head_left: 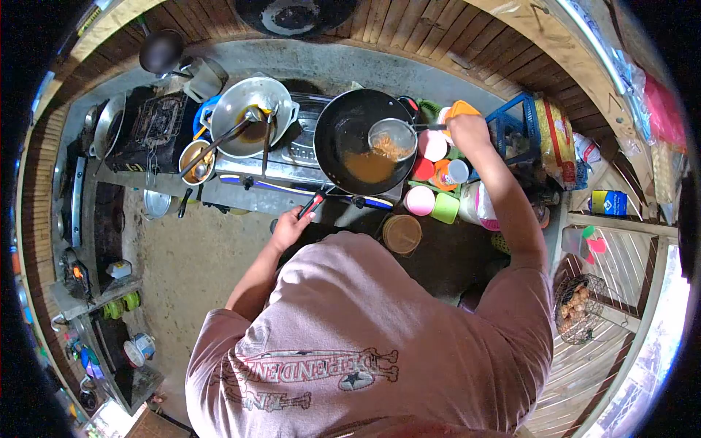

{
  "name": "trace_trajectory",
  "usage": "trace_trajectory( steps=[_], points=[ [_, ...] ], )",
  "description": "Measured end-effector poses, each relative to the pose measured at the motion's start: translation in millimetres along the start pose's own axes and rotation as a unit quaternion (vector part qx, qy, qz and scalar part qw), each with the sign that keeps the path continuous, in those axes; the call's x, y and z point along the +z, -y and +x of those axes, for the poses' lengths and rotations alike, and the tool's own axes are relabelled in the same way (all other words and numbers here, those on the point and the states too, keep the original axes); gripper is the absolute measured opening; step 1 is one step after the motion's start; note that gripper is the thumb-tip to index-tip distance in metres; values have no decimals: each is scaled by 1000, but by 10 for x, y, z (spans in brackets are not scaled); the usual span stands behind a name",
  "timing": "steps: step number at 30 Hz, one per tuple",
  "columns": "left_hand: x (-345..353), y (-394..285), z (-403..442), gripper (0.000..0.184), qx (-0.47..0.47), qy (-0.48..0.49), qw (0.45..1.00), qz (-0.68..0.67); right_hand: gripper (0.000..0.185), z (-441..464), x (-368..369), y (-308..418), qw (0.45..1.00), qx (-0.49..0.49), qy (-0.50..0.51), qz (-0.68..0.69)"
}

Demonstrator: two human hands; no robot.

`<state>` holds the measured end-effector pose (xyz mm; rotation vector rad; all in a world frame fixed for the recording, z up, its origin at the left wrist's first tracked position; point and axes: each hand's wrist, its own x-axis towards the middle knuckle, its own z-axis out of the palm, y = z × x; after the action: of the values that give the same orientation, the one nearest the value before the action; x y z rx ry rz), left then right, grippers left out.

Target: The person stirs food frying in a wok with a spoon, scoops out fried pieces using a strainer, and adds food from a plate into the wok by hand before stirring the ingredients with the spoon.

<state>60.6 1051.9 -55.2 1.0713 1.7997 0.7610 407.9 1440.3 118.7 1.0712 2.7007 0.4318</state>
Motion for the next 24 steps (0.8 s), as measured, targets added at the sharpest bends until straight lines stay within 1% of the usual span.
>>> trace_trajectory(
  steps=[1, 2, 3, 5, 7, 8, 9, 11, 12, 14, 15, 17, 18, 19, 21, 22, 23, 24],
  points=[
    [-4, 2, 6, 33, 2, -2, 1000, 9, 19, -18, 46, 22, 1000, 5, 28, 13],
    [-2, 4, 8, 33, 3, -3, 1000, 18, 19, -110, 95, 51, 998, -7, 27, 58],
    [-10, -22, 8, 33, 2, -4, 1000, 18, 18, -132, 357, 58, 995, 12, 70, 71],
    [-33, -100, -20, 33, 0, 4, 999, 34, 16, -261, 407, 229, 977, 55, 135, 155],
    [-17, -116, -46, 33, 2, 4, 1000, 28, 21, -362, 605, 408, 946, 82, 173, 260],
    [-14, -130, -51, 33, 7, 4, 1000, 22, 25, -372, 651, 465, 916, 105, 225, 315],
    [-16, -155, -66, 33, 7, 3, 1000, 24, 22, -387, 760, 546, 893, 100, 244, 365],
    [-20, -215, -108, 34, -5, 9, 1000, 3, 17, -421, 1071, 689, 813, 125, 253, 510],
    [7, -184, -107, 35, -4, 10, 1000, -12, 17, -413, 1295, 731, 812, 124, 251, 512],
    [14, -229, -125, 35, -3, 9, 1000, -9, 15, -403, 1645, 780, 777, 115, 217, 580],
    [18, -248, -129, 35, -2, 9, 1000, -10, 15, -394, 1591, 782, 775, 116, 215, 582],
    [59, -188, -122, 36, 1, 12, 1000, -19, 17, -417, 1190, 752, 690, 170, 245, 659],
    [85, -142, -109, 35, -6, 13, 999, -31, 18, -437, 923, 718, 693, 173, 239, 658],
    [96, -129, -79, 35, -11, 13, 999, -44, 17, -448, 908, 715, 668, 196, 206, 688],
    [91, -181, -86, 35, -17, 15, 999, -47, 19, -464, 392, 613, 704, 219, 196, 647],
    [95, -200, -95, 35, -24, 15, 998, -52, 20, -449, 672, 529, 702, 211, 156, 662],
    [100, -205, -89, 35, -22, 17, 998, -52, 21, -416, 934, 421, 721, 206, 138, 647],
    [101, -205, -89, 35, -20, 15, 998, -54, 21, -420, 834, 358, 769, 190, 107, 601]
  ],
)
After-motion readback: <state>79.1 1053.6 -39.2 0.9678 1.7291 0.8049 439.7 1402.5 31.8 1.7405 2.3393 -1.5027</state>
